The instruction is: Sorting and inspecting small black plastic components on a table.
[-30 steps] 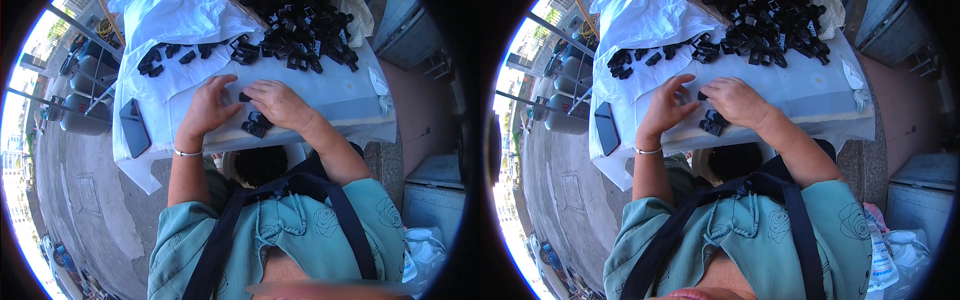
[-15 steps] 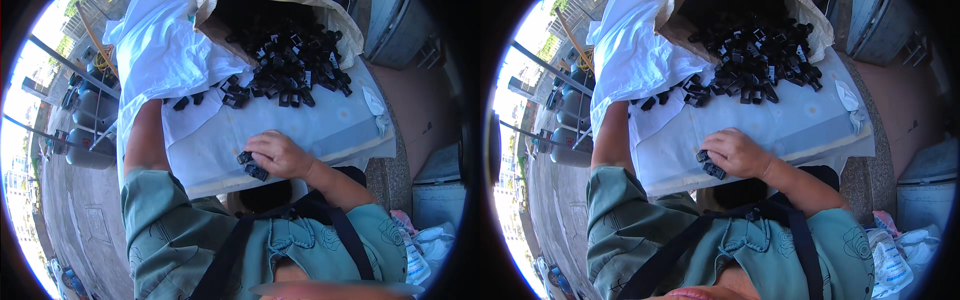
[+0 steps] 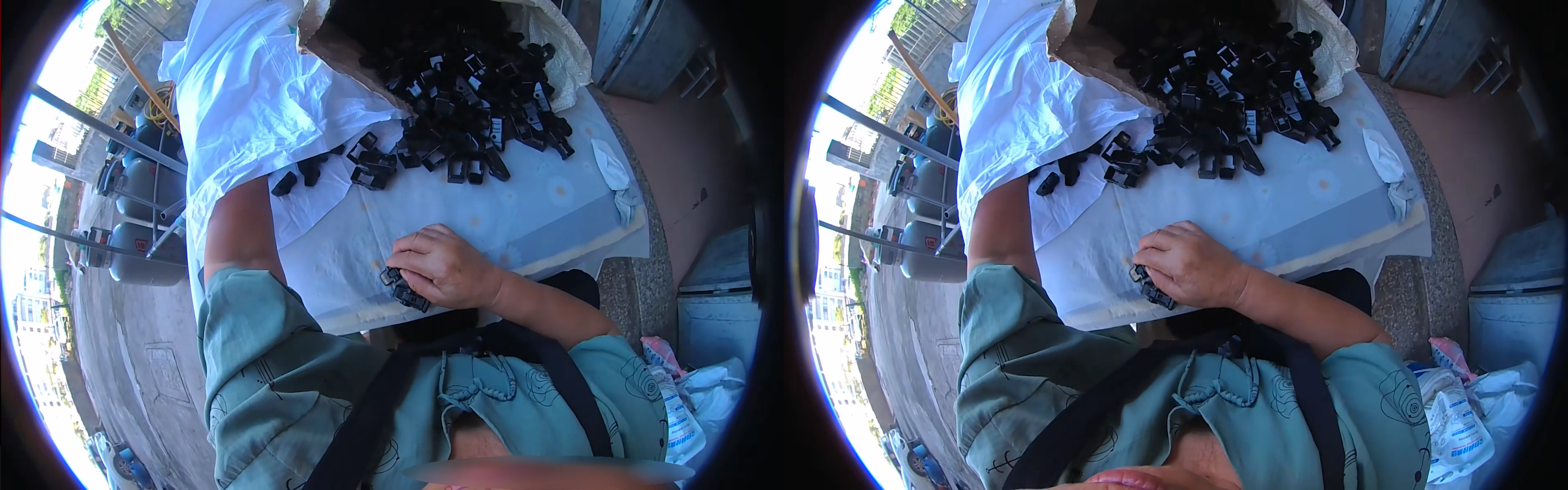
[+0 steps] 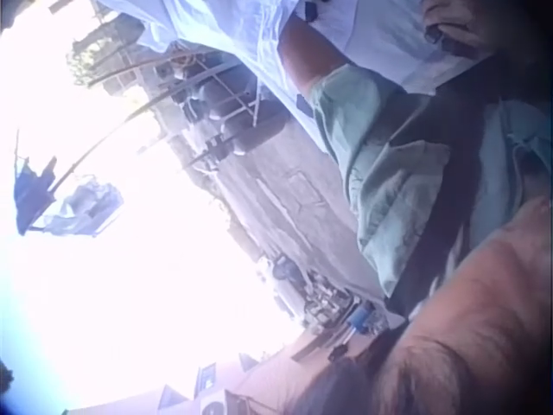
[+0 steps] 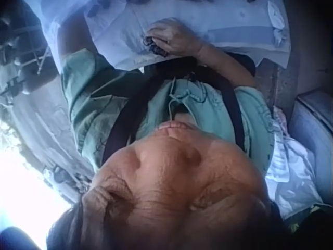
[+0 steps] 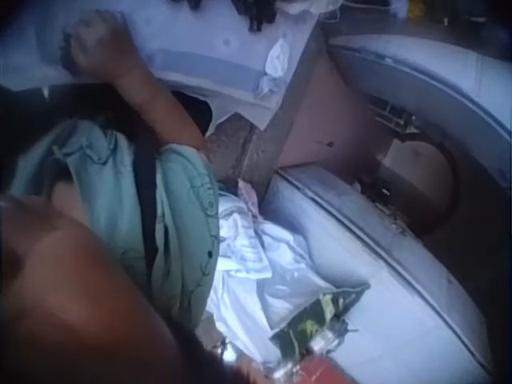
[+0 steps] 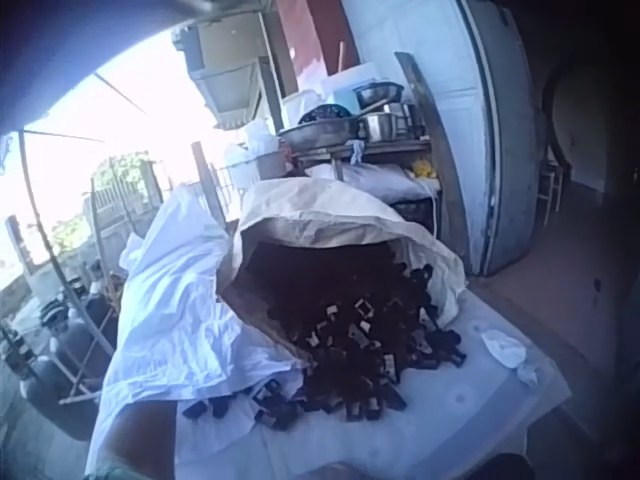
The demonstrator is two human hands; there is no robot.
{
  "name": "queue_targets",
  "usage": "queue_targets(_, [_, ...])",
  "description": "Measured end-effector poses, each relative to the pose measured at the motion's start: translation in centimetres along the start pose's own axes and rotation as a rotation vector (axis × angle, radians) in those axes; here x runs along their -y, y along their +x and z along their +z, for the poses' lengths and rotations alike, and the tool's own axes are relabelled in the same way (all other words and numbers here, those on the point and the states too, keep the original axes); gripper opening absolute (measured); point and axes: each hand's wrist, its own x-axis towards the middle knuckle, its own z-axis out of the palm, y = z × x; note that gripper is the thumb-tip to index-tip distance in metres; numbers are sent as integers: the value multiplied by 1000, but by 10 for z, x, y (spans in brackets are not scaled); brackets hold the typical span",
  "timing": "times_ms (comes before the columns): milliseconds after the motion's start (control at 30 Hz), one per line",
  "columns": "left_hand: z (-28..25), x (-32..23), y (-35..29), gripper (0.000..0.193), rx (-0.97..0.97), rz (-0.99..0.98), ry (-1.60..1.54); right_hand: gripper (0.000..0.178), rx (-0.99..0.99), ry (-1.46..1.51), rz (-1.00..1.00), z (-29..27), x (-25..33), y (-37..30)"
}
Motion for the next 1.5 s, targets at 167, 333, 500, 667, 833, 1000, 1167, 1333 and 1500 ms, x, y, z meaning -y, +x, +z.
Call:
queue_targets(167, [3, -67, -62, 59, -2, -26, 47, 23, -286, -278, 79, -27, -22, 1])
queue_targets(333, [-26, -110, -92, 55, 478, -285, -239, 38, -435, -671, 430, -62, -72, 5])
queue_targets(500, [-75, -123, -111, 60, 493, -306, -425, 40, -559, -559, 421, -68, -87, -2])
queue_targets(667, [-55, -97, -91, 60, 432, -246, -408, 34, -472, -492, 364, -63, -69, -12])
queue_targets(833, [-13, -91, -55, 60, 418, -184, -404, 26, -353, -430, 398, -61, -52, -10])
queue_targets(1000, [28, -77, -32, 60, 398, -149, -392, 20, -312, -392, 344, -64, -45, -11])
queue_targets(1167, [45, -66, -18, 59, 372, -118, -357, 18, -266, -419, 359, -65, -39, -9])
queue_targets(1333, [48, -65, -7, 59, 346, -64, -317, 18, -267, -392, 369, -63, -43, -7])
queue_targets(1500, [44, -68, -10, 59, 324, -30, -274, 18, -262, -397, 349, -65, -46, -5])
